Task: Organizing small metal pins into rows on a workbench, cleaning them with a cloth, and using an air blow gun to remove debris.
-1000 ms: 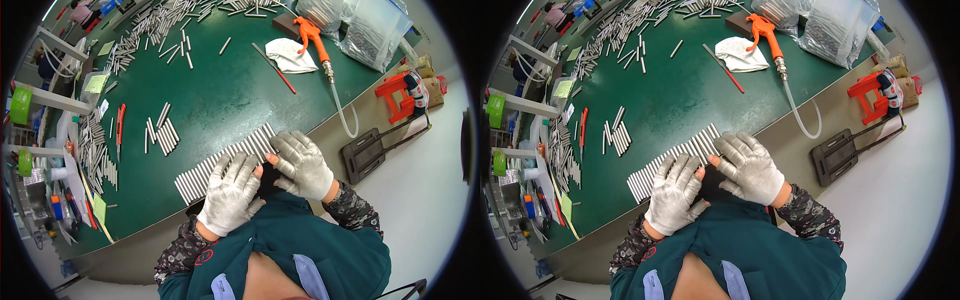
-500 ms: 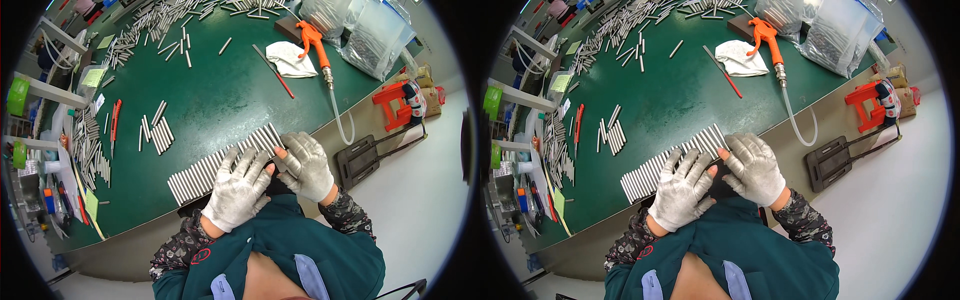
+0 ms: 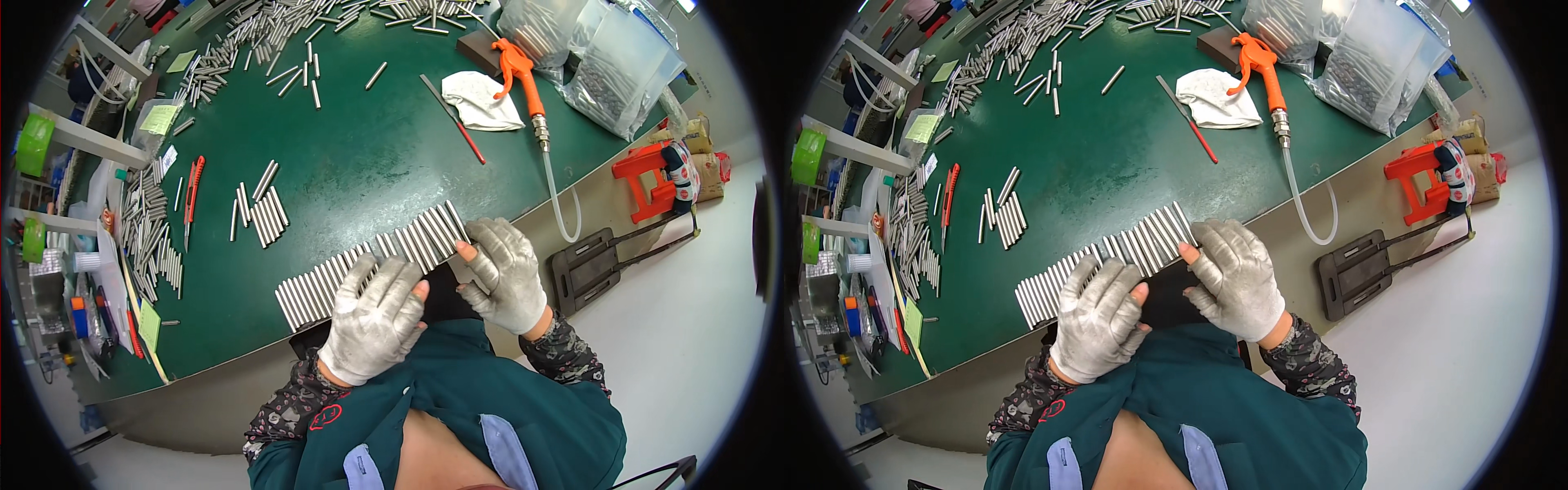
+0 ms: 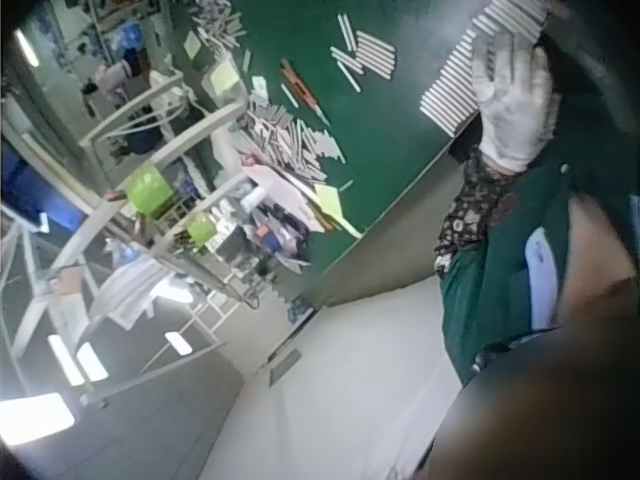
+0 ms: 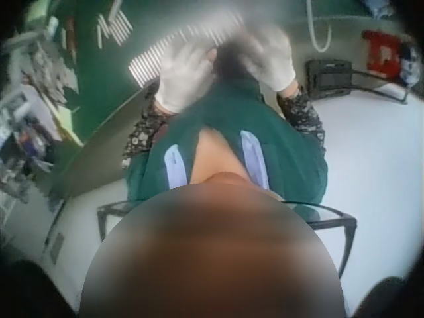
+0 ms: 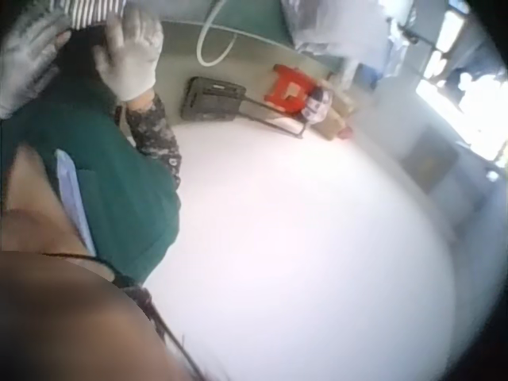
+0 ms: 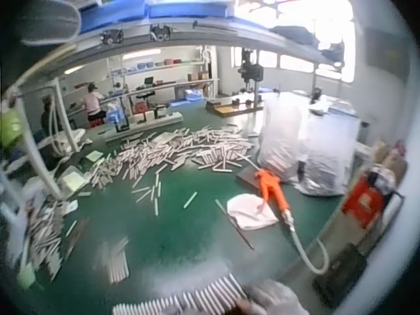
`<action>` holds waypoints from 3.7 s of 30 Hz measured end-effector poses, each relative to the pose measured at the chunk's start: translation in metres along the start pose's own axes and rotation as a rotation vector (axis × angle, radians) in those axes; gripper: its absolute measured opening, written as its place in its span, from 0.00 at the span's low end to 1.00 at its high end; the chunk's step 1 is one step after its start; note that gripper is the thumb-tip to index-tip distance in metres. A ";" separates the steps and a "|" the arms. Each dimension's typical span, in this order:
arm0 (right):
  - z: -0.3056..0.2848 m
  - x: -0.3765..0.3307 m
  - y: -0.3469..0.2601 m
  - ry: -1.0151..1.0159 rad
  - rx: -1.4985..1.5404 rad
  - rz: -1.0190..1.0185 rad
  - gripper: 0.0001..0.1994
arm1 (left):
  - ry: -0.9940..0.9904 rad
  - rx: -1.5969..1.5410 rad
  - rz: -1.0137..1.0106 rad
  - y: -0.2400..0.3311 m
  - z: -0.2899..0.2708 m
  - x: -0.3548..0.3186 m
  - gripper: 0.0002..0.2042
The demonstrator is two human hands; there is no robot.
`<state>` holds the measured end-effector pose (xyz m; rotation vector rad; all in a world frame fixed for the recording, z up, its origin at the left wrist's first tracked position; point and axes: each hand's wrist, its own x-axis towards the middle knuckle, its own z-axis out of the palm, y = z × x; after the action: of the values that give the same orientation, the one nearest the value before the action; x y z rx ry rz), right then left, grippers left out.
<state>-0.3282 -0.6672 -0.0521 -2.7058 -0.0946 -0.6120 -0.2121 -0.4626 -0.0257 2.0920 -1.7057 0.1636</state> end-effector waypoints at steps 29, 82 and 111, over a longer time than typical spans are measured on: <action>-0.002 0.004 -0.009 -0.071 -0.073 -0.003 0.28 | 0.142 -0.023 -0.071 -0.005 0.010 -0.042 0.15; -0.026 0.151 0.075 -0.040 -0.897 0.160 0.14 | 0.033 0.107 -0.210 -0.028 -0.008 -0.074 0.26; 0.046 0.153 -0.055 -0.397 0.926 0.252 0.08 | 0.190 -0.037 -0.211 -0.035 -0.002 -0.081 0.19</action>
<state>-0.1796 -0.6015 -0.0070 -1.8458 -0.1020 0.0709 -0.1973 -0.3831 -0.0618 2.1381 -1.3593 0.2557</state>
